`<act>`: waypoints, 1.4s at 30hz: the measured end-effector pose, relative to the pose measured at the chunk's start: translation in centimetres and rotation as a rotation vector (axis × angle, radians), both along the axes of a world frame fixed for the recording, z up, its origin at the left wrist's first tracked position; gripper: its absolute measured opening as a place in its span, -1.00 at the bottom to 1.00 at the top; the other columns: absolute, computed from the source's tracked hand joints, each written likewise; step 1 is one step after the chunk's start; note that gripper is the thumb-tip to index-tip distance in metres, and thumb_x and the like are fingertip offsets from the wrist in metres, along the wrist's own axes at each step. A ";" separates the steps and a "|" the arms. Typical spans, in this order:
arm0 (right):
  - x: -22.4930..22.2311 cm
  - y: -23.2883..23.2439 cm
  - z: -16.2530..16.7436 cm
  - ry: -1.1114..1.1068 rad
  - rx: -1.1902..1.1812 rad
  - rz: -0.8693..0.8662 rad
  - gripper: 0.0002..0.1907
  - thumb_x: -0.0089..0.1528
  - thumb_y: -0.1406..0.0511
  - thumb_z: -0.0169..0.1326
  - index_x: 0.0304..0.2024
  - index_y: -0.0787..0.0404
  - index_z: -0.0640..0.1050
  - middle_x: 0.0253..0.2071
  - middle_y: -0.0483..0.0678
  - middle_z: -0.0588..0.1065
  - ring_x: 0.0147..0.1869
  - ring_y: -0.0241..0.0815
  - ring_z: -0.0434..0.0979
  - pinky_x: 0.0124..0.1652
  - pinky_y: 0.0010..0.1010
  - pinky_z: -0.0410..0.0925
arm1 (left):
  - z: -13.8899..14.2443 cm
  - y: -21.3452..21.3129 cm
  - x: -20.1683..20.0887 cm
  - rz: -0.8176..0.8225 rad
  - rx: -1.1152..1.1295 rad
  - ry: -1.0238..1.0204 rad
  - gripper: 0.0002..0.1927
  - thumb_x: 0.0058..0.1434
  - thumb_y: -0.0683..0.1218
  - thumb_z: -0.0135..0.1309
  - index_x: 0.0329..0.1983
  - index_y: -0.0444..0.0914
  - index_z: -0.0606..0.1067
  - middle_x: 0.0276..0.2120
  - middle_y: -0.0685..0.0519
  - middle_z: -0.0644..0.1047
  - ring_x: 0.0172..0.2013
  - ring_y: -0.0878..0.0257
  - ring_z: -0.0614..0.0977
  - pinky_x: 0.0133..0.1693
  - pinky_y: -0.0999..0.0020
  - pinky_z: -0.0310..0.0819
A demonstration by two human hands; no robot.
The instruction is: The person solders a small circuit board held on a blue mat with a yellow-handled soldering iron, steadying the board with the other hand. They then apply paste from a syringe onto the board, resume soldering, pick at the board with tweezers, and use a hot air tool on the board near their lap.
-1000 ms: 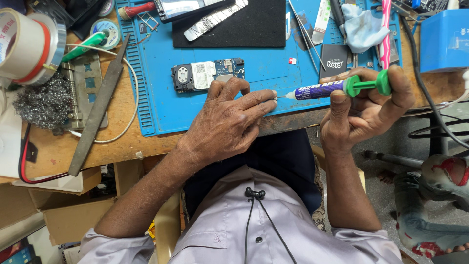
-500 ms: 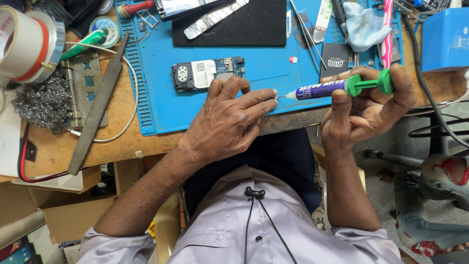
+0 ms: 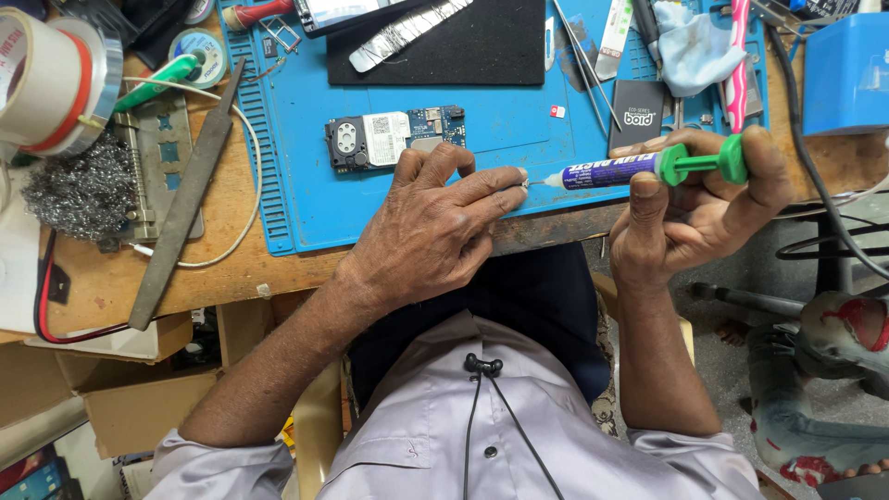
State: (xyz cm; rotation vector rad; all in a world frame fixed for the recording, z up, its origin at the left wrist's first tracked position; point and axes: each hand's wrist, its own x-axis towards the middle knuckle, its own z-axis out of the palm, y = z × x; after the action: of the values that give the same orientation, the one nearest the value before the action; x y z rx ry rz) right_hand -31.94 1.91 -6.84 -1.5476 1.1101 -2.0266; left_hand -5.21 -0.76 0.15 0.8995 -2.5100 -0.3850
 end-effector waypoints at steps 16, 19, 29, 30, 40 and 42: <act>0.4 0.0 0.1 0.045 -0.062 -0.024 -0.28 0.43 0.30 0.34 0.43 0.03 0.15 -0.01 0.05 0.49 -0.13 -0.23 0.51 -0.11 -0.46 0.55 | 0.4 0.0 0.1 0.001 0.015 0.006 -0.50 0.14 -0.09 0.20 0.19 -0.14 0.55 0.23 0.19 0.51 0.07 0.18 0.43 0.08 0.17 0.20; 0.9 -0.3 0.4 -0.002 -0.080 -0.037 -0.26 0.46 0.32 0.33 0.46 0.02 0.11 -0.03 0.01 0.46 -0.12 -0.25 0.47 -0.09 -0.47 0.50 | 0.3 0.1 0.2 -0.002 0.036 0.022 -0.51 0.14 -0.10 0.18 0.19 -0.15 0.55 0.23 0.18 0.51 0.07 0.16 0.43 0.10 0.16 0.20; -9.4 -5.0 13.4 0.475 0.388 -0.217 -0.34 0.39 0.40 0.17 0.50 0.26 0.24 0.07 0.08 0.55 -0.06 -0.28 0.54 -0.10 -0.45 0.44 | 2.6 -0.3 -1.0 -0.006 0.045 0.091 -0.58 0.09 -0.12 0.13 0.06 -0.19 0.57 0.15 0.14 0.54 0.03 0.03 0.44 0.10 0.05 0.20; -10.5 -5.5 14.6 0.594 0.525 -0.242 -0.34 0.34 0.38 0.18 0.46 0.27 0.28 0.05 0.10 0.56 -0.11 -0.27 0.58 -0.16 -0.42 0.45 | 2.7 -0.3 -1.1 0.007 0.042 0.076 -0.59 0.09 -0.12 0.13 0.05 -0.18 0.57 0.15 0.15 0.55 0.03 0.04 0.45 0.09 0.05 0.21; -11.3 -3.9 13.6 0.339 0.118 -0.478 -0.84 0.53 0.36 0.15 0.14 0.24 0.56 -0.20 -0.07 0.56 -0.30 -0.37 0.51 -0.33 -0.51 0.38 | 2.9 -0.4 -2.1 0.008 0.040 0.020 -0.51 -0.02 -0.13 0.16 0.06 -0.14 0.58 0.15 0.19 0.53 0.00 0.03 0.43 0.00 0.04 0.18; -13.2 -2.0 13.3 -0.027 -0.006 -0.570 -0.83 0.56 0.39 0.15 0.17 0.29 0.49 -0.20 -0.08 0.51 -0.32 -0.35 0.42 -0.34 -0.51 0.37 | 2.9 -0.2 -2.0 0.013 0.034 0.027 -0.50 -0.04 -0.13 0.16 0.05 -0.14 0.58 0.16 0.19 0.53 0.01 0.05 0.44 0.04 0.02 0.19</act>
State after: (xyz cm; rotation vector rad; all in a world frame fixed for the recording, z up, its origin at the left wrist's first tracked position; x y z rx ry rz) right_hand -45.12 -0.08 6.41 -1.2963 1.6806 -2.3854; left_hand -7.19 -1.01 3.07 0.9178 -2.4790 -0.4343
